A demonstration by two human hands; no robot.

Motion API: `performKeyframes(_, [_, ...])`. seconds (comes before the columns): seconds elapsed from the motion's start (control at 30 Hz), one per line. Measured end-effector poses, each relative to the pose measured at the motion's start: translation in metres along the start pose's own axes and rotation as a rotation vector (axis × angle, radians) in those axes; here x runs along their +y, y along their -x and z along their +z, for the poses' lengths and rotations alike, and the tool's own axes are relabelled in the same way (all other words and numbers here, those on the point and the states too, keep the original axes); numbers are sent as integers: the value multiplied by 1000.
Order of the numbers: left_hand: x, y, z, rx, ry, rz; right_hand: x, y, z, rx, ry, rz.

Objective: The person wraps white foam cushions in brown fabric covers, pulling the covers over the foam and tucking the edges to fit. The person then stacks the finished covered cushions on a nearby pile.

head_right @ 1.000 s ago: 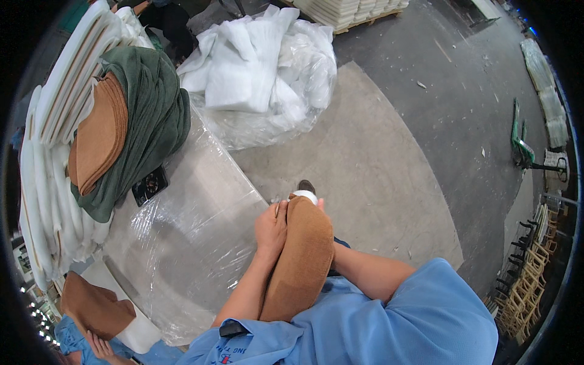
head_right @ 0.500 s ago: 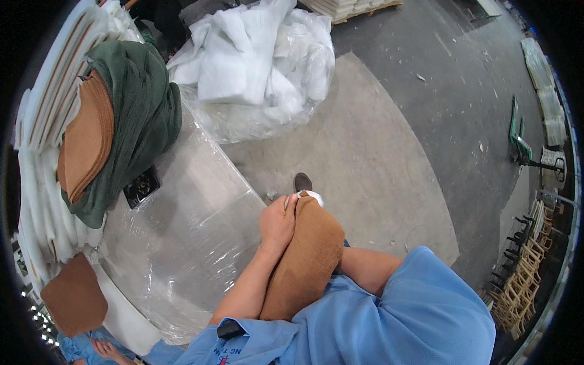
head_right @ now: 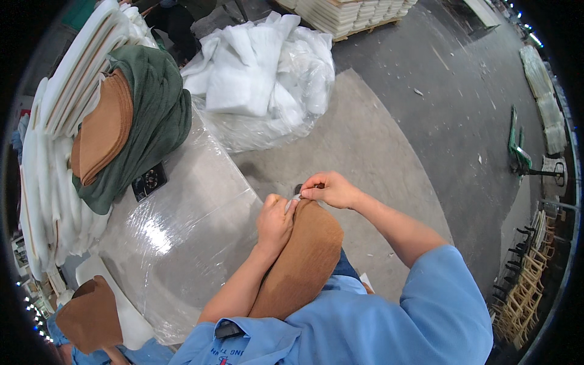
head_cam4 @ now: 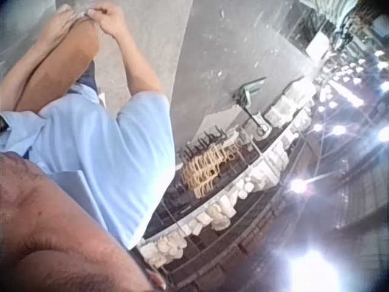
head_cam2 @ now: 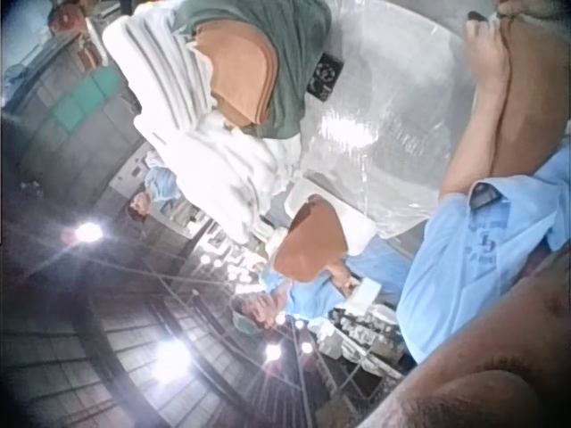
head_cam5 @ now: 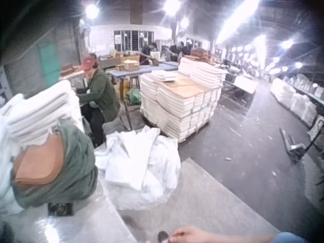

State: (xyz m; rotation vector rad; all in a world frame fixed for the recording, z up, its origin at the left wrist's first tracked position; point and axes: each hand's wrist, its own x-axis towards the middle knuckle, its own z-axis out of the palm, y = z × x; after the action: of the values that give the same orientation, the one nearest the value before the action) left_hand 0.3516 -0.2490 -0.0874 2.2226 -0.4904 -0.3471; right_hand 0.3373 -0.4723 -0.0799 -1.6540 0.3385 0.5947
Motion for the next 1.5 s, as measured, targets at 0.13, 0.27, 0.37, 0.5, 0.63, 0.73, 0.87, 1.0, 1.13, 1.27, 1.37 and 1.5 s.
performKeyframes(0.13, [0,3,4,11,8,5,-2,-3,-3,-100,67,-9])
performKeyframes(0.27, [3,8,7,13,-23,-22,1,5,8,34,263,-134])
performKeyframes(0.37, [8,14,12,-7,-9,-51,17,9,12,49,-3,37])
performKeyframes(0.5, [9,20,19,-5,51,-32,11,9,-7,-170,-64,128])
performKeyframes(0.63, [9,20,26,-6,94,-9,17,8,-17,-227,15,85])
performKeyframes(0.73, [6,16,31,-104,24,-48,34,8,-10,-98,59,-3])
performKeyframes(0.87, [7,16,36,-68,-9,-27,47,6,1,49,41,-25])
performKeyframes(1.0, [6,14,45,-7,50,-70,54,-7,6,37,-112,213])
performKeyframes(1.13, [-2,9,51,6,58,-181,67,-34,8,-53,-218,354])
performKeyframes(1.27, [-7,1,50,-61,-21,-267,90,-56,15,-176,-449,455])
performKeyframes(1.37, [-10,-9,54,-176,-78,-418,92,-63,16,-250,-458,561])
performKeyframes(1.5, [-2,-17,51,-235,-122,-512,131,-73,30,-339,-629,611])
